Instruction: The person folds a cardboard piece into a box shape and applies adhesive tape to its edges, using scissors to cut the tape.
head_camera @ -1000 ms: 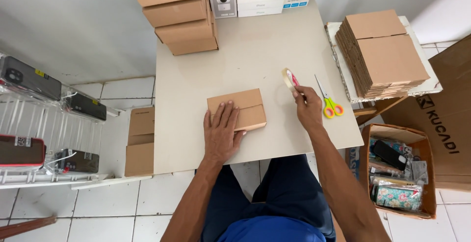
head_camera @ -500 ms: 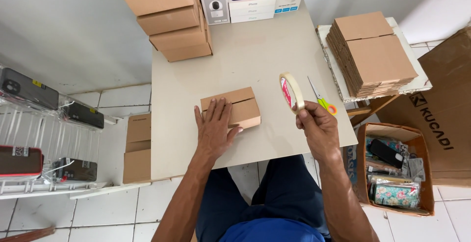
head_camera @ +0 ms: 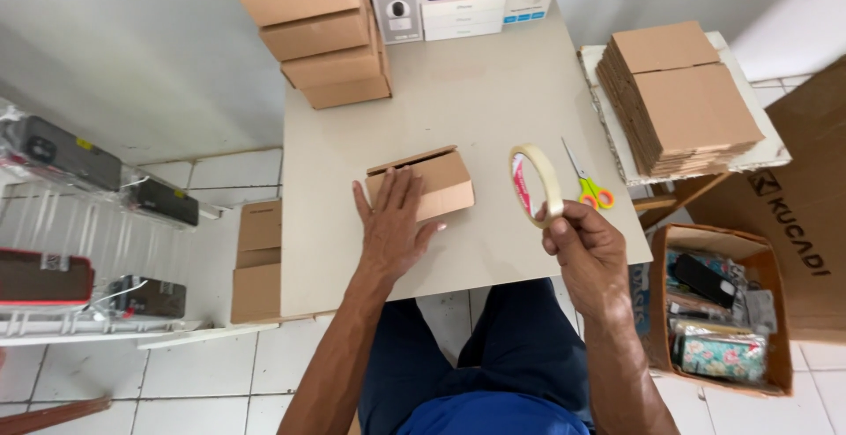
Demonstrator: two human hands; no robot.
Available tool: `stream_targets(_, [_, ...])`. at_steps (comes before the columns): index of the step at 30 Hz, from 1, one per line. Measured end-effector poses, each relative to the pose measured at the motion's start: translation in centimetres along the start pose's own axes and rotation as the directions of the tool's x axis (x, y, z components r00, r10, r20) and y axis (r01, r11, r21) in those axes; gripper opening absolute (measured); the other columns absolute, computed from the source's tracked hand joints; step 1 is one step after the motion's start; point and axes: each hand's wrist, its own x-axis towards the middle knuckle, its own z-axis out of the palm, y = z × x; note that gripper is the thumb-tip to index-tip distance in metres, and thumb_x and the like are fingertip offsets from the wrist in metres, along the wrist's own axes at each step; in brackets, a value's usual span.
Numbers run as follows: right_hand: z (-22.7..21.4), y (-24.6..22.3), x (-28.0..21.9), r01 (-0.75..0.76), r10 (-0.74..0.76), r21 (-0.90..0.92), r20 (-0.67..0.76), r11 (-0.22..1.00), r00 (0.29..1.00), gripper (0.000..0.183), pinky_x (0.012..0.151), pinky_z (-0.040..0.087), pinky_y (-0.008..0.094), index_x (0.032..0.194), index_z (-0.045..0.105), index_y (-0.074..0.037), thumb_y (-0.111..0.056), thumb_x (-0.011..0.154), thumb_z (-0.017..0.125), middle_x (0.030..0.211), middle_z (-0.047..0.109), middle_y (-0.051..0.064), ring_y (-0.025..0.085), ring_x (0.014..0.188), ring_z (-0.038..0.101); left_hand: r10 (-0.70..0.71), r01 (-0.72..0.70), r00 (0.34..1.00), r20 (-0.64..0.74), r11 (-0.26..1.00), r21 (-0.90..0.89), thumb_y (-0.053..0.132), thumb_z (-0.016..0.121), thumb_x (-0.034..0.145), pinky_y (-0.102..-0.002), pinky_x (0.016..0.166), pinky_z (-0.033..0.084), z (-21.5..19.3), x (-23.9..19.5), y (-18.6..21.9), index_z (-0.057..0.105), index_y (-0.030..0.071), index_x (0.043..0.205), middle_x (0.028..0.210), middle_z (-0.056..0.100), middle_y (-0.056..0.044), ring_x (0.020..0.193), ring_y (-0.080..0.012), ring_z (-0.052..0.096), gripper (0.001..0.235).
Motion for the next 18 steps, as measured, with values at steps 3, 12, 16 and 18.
stream_targets(3, [-0.3,0.0,-0.2,0.004,-0.004,-0.011,-0.002,1.000,1.000,0.016,0.065,0.047,0.024,0.114,0.064,0.007,0.004,0.102,0.053,0.094,0.063,0.016,0.012,0.068,0.052,0.018,-0.017,0.999,-0.033,1.000,0.017,0.053,0.067,0.090,-0.070,0.118,-0.008,0.4,0.1,-0.2,0.044,0.013,0.150,0.159,0.038,-0.012,0.152,-0.0335,0.025,0.076])
stream_targets(12, [-0.2,0.6,-0.8,0.015,-0.018,-0.133,-0.023,0.991,1.000,0.016,0.063,0.045,0.023,0.114,0.066,0.006,0.002,0.101,0.057,0.095,0.066,0.015,0.011,0.066,0.053,0.018,-0.017,1.000,0.000,0.993,-0.118,0.043,0.064,0.094,-0.067,0.119,-0.010,-1.4,-0.3,1.4,0.045,0.010,0.148,0.158,0.039,-0.015,0.153,-0.0336,0.024,0.066])
stream_targets(16, [2.0,-0.5,-1.6,0.013,-0.020,-0.222,-0.029,0.975,0.999,0.018,0.064,0.049,0.024,0.113,0.069,0.004,0.002,0.098,0.061,0.094,0.072,0.015,0.011,0.065,0.057,0.038,-0.041,0.999,-0.016,0.976,-0.214,0.035,0.059,0.098,-0.065,0.120,-0.007,-2.6,-1.0,3.3,0.049,0.011,0.147,0.158,0.039,-0.015,0.152,-0.0332,0.024,0.055])
stream_targets(18, [2.9,-0.4,-1.9,0.043,-0.046,-0.229,-0.008,0.973,0.999,0.015,0.057,0.050,0.025,0.107,0.072,0.004,0.001,0.093,0.067,0.088,0.075,0.017,0.013,0.056,0.057,0.009,-0.084,0.990,-0.137,0.831,-0.551,0.027,0.062,0.099,-0.064,0.121,0.003,-4.7,-1.8,5.1,0.058,0.005,0.138,0.146,0.052,-0.022,0.144,-0.0396,0.039,0.045])
